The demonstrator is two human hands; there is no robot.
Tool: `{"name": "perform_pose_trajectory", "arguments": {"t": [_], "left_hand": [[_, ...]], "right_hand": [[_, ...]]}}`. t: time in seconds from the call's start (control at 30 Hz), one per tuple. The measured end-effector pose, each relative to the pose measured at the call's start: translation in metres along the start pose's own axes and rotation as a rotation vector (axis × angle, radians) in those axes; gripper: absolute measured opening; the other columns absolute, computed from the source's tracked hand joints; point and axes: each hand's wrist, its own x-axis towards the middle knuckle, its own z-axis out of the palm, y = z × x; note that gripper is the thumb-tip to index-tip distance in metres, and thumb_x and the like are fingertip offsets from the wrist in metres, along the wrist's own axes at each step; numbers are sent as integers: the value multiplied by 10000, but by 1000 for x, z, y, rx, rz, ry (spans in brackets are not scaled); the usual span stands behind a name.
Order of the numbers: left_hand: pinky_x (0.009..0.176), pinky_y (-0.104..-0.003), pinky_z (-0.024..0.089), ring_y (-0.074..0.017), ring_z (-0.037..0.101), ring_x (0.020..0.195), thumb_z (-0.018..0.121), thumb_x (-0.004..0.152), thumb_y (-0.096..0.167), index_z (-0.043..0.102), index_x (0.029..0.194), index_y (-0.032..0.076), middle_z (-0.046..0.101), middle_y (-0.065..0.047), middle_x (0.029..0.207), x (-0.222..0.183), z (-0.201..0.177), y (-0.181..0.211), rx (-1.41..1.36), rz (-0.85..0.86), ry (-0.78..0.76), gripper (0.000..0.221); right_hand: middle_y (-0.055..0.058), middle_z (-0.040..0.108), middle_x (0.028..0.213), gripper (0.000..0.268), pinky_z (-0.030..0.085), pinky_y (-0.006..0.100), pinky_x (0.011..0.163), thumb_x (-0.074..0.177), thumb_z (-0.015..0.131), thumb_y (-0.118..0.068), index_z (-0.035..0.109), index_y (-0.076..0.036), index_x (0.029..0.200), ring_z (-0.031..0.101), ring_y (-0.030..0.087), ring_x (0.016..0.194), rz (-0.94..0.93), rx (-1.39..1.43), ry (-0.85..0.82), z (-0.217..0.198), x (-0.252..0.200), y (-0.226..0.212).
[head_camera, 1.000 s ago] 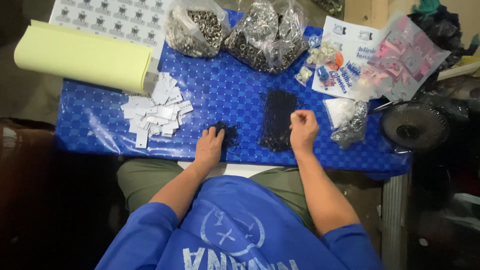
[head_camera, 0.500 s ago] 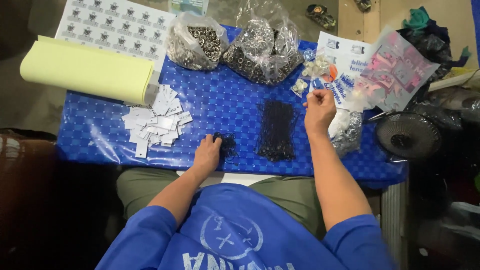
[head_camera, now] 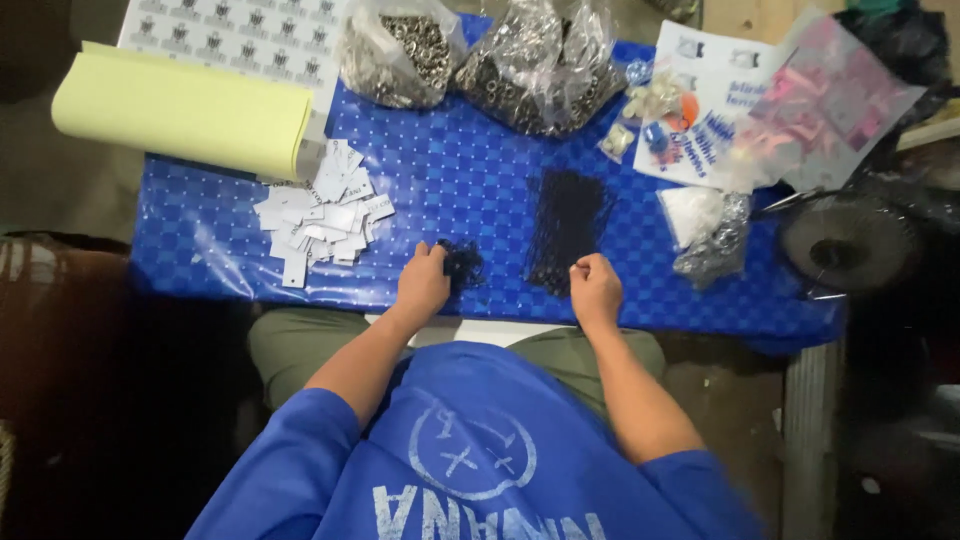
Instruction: The person is sorting and organizing black cable ties into piles on a table.
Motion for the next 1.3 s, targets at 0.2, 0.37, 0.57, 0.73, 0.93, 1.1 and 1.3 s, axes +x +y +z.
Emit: {"name": "perform_pose_trajectory", "arguments": {"t": [0.2, 0.37, 0.57, 0.73, 0.93, 1.1, 1.3], "left_hand": [[839, -524, 599, -446, 702, 978, 648, 869, 114, 595, 1126, 60, 564, -179, 1158, 1, -8, 2, -83, -40, 2, 267], [892, -553, 559, -474, 670, 1039, 628, 868, 123, 600, 1079, 49, 612, -211, 1114, -5, -42, 26, -195, -45, -11, 226], [899, -526, 550, -421, 681, 1051, 640, 830, 165, 651, 1100, 109, 683, -169, 1050, -7, -61, 49, -277, -61, -10, 276], [894, -503, 556, -396, 685, 1053, 646, 798, 166, 670, 1095, 160, 712, -140, 1036, -20, -94, 79, -362, -60, -8, 298], [864, -472, 550, -395, 695, 1021, 643, 776, 205, 683, 1098, 193, 709, -150, 970, -37, -134, 116, -537, -38, -61, 324], [835, -467, 555, -387, 706, 972, 666, 758, 201, 683, 1082, 195, 712, -148, 941, -48, -153, 138, -605, 1, -84, 325], [816, -428, 557, -315, 704, 923, 650, 790, 177, 692, 1090, 192, 693, -125, 912, -50, -169, 150, -700, -44, -121, 303]], "right_hand": [[32, 661, 787, 32, 563, 381, 719, 887, 731, -132, 706, -123, 905, 706, 271, 779, -21, -42, -18, -5, -18, -11], [32, 670, 833, 52, 560, 364, 755, 885, 737, -152, 702, -153, 923, 709, 258, 850, -92, 118, -49, 21, -35, -25], [95, 713, 1045, 297, 600, 355, 782, 847, 778, -159, 727, -140, 1139, 729, 270, 933, 24, 450, -384, 42, -53, -88], [98, 712, 1193, 538, 591, 390, 780, 860, 765, -197, 633, -137, 1378, 728, 240, 936, 232, 571, -599, 82, -46, -94], [213, 690, 1270, 559, 593, 436, 874, 888, 778, -163, 587, -47, 1400, 713, 360, 1064, 246, 473, -539, 105, -35, -92], [84, 747, 847, 263, 586, 362, 690, 766, 733, -81, 708, -85, 1028, 717, 234, 752, 402, 749, -584, 91, -35, -111], [140, 663, 739, 135, 551, 385, 591, 754, 543, 97, 642, 10, 724, 622, 273, 733, 329, 1402, -579, 5, -30, -174]]}}
